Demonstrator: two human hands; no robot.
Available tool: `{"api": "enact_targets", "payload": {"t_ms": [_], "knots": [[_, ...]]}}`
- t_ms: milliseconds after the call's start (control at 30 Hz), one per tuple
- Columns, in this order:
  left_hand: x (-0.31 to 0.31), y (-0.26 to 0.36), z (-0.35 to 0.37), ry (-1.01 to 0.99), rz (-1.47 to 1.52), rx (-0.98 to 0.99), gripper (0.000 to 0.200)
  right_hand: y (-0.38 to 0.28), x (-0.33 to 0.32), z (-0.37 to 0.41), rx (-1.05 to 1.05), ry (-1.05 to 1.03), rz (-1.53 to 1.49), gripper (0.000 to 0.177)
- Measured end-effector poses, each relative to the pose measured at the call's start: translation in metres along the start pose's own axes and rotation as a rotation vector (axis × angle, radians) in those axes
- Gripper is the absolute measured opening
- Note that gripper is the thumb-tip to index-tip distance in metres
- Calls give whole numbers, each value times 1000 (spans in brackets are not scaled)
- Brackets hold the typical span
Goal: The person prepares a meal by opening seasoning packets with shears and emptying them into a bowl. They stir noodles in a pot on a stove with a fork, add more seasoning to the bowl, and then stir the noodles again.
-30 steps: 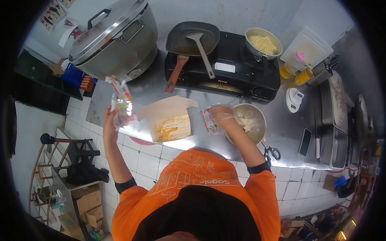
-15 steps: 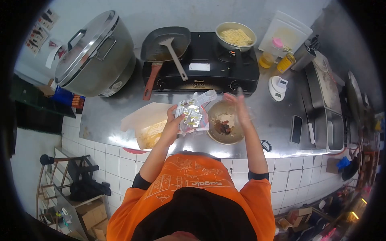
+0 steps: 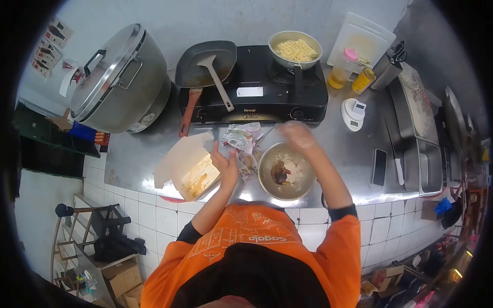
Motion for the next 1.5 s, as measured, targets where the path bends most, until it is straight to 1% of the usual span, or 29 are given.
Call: {"api": "enact_targets", "payload": {"t_ms": [33, 100, 133, 167, 233, 267, 300, 400, 433, 500, 567, 600, 667, 700, 767, 800, 867, 933, 1000, 1033, 1100, 1133, 1200, 1233, 1300, 1333, 1400, 1433, 1500], "knots": [[-3, 7, 3, 0, 2, 7, 61, -10, 17, -17, -115, -256, 32, 35], [-3, 27, 12, -66, -156, 200, 58, -42, 15, -46, 72, -546, -48, 28], [2, 24, 15, -131, -214, 243, 61, -36, 54, -57, -107, -546, 106, 25], [-3, 30, 13, -109, -207, 245, 61, -32, 92, -74, -296, -542, 270, 23], [5, 38, 21, -353, -424, 290, 69, -47, 94, -83, -347, -593, 324, 21], [8, 32, 19, -364, -440, 304, 75, -54, 95, -85, -390, -647, 370, 20], [9, 28, 14, -357, -435, 289, 75, -57, 92, -87, -403, -658, 373, 20], [23, 19, -4, -378, -512, 402, 71, -64, 92, -80, -471, -692, 321, 18], [25, 15, -13, -373, -508, 386, 71, -61, 90, -81, -457, -701, 313, 18], [35, -6, -23, -626, -592, 175, 70, -53, 78, -77, -450, -718, 314, 18], [28, -2, -25, -572, -523, 228, 68, -50, 38, -74, -484, -439, 47, 18], [22, 3, -25, -525, -463, 289, 66, -46, 26, -67, -488, -446, 49, 18], [14, 2, -20, -497, -444, 328, 62, -42, -15, -56, -376, -208, -78, 17], [10, 5, -17, -470, -428, 377, 58, -46, -31, -47, -376, -210, -68, 17], [-2, 13, -12, -427, -351, 399, 55, -46, -73, -31, -232, -29, -240, 17], [-7, 21, -10, -391, -287, 410, 52, -42, -82, -25, -226, -24, -226, 17], [-11, 43, -6, -419, -213, 404, 51, -21, -108, -14, 23, 230, -620, 21], [-10, 55, -5, -466, -114, 379, 48, -21, -159, -12, 42, 404, -702, 24], [-11, 73, -5, -446, -83, 396, 47, 4, -194, -6, 312, 657, -735, 23], [-13, 81, -6, -426, -51, 403, 46, 11, -205, -14, 302, 666, -730, 23], [-15, 86, -5, -415, -11, 388, 45, 22, -245, -26, 199, 909, -416, 27], [-17, 85, -4, -394, -21, 376, 43, 38, -249, -38, 191, 921, -412, 27], [-23, 77, -2, -359, -29, 359, 41, 68, -247, -63, 130, 851, 256, 31], [-29, 75, 1, -352, -27, 374, 41, 98, -234, -71, 124, 866, 260, 31], [-44, 65, 2, -328, -75, 312, 38, 157, -202, -92, 362, 591, 491, 30], [-55, 64, 5, -319, -79, 321, 38, 155, -204, -96, 356, 603, 488, 30], [-79, 51, 9, -225, -16, 166, 34, 167, -190, -89, 548, 716, -158, 27], [-86, 44, 13, -227, -22, 163, 34, 181, -183, -91, 550, 713, -163, 27], [-102, 28, 20, -117, -104, 101, 31, 229, -157, -82, 596, 926, -686, 24]]}}
Point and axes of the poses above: each hand's wrist, its own z-axis away from the middle knuckle, its own x-axis out of the palm, y = z × x, the point moved 6 cm from there along -z, towards the middle knuckle, and after that the axes turned 10 degrees about -x, right-handed, at the moved point
